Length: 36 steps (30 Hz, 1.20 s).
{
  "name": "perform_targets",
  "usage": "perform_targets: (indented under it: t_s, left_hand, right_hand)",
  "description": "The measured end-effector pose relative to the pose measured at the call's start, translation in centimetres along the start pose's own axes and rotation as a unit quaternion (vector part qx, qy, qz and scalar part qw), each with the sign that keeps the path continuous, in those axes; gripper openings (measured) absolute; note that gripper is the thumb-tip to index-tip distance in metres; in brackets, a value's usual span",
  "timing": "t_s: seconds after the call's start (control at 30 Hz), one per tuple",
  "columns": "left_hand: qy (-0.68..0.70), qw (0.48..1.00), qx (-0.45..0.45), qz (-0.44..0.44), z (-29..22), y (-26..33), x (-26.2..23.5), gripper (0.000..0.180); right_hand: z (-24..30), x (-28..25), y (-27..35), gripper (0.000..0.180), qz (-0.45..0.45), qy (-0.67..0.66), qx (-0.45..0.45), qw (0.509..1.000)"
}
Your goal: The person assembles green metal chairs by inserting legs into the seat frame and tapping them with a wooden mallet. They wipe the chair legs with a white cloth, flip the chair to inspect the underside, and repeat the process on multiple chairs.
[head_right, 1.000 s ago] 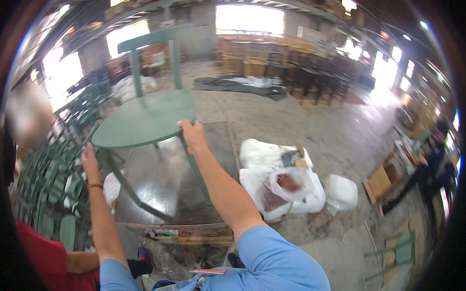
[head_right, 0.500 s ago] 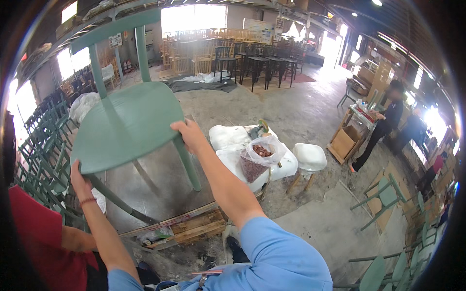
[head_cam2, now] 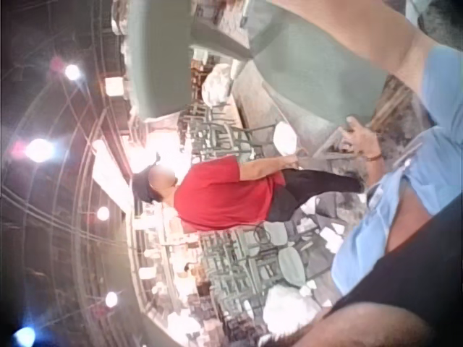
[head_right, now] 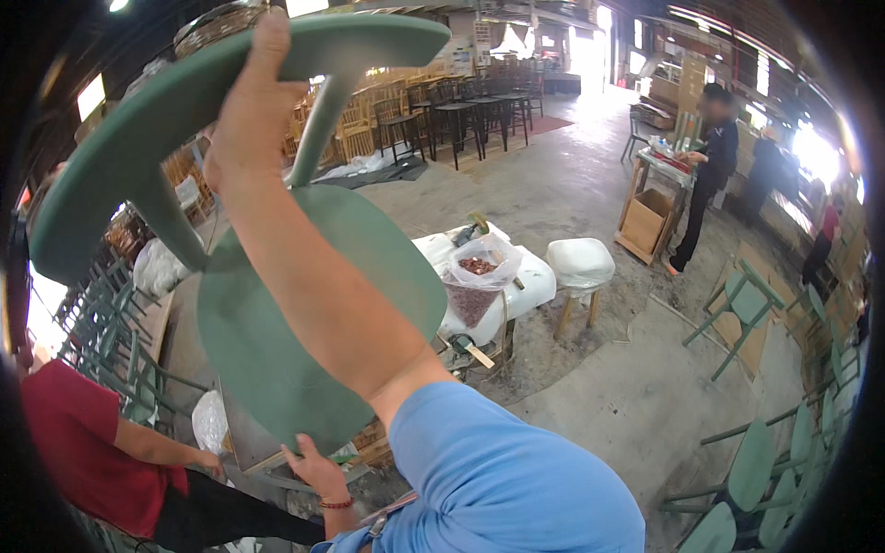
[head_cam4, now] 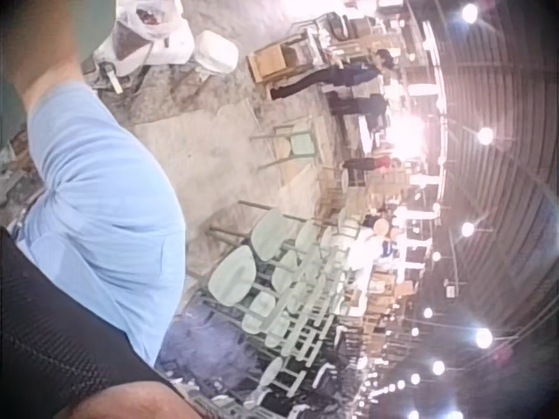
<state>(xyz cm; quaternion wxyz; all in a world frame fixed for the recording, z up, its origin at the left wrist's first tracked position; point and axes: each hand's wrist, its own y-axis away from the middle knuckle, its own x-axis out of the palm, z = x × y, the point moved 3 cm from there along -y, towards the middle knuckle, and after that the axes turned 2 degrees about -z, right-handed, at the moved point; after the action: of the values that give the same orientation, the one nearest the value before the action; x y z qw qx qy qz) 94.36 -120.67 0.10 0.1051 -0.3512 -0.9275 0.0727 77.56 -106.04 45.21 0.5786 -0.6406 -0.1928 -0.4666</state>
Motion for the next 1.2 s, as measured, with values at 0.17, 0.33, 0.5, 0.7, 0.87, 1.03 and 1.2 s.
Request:
perform_targets:
  t_s: [0.17,0.33,0.5,0.7,0.87,1.03,1.2]
  left_hand:
    - [-0.159,0.949,0.083,0.258,0.9,-4.8,0.6,0.051]
    - [0.270,0.951,-0.043,0.145,-8.7,-17.5,12.8,0.076]
    - [0.350,0.931,0.067,0.077,-16.2,-21.4,18.3,0.059]
    - [0.382,0.891,0.091,0.228,-25.0,-15.5,40.1,0.023]
    - [0.365,0.825,0.045,0.430,-32.8,-5.1,62.0,0.014]
    - [0.319,0.722,0.122,0.601,-35.8,4.8,78.7,0.021]
    - [0.390,0.708,0.105,0.579,-33.5,16.1,91.2,0.031]
  right_hand:
    - [10.5,-5.7,-0.8,0.056,0.000,-0.063,0.072,0.995]
    - [24.4,-16.5,1.6,0.055,0.032,-0.084,0.228,0.970]
    - [39.3,-27.5,2.6,0.064,-0.008,-0.092,0.232,0.968]
    - [55.5,-40.4,6.5,0.073,-0.218,-0.057,0.190,0.956]
    - [63.7,-50.7,13.4,0.077,-0.225,-0.001,0.114,0.968]
    - [65.8,-57.6,16.6,0.070,-0.339,-0.011,0.085,0.937]
    - [70.9,-69.6,15.9,0.047,-0.550,0.415,0.083,0.720]
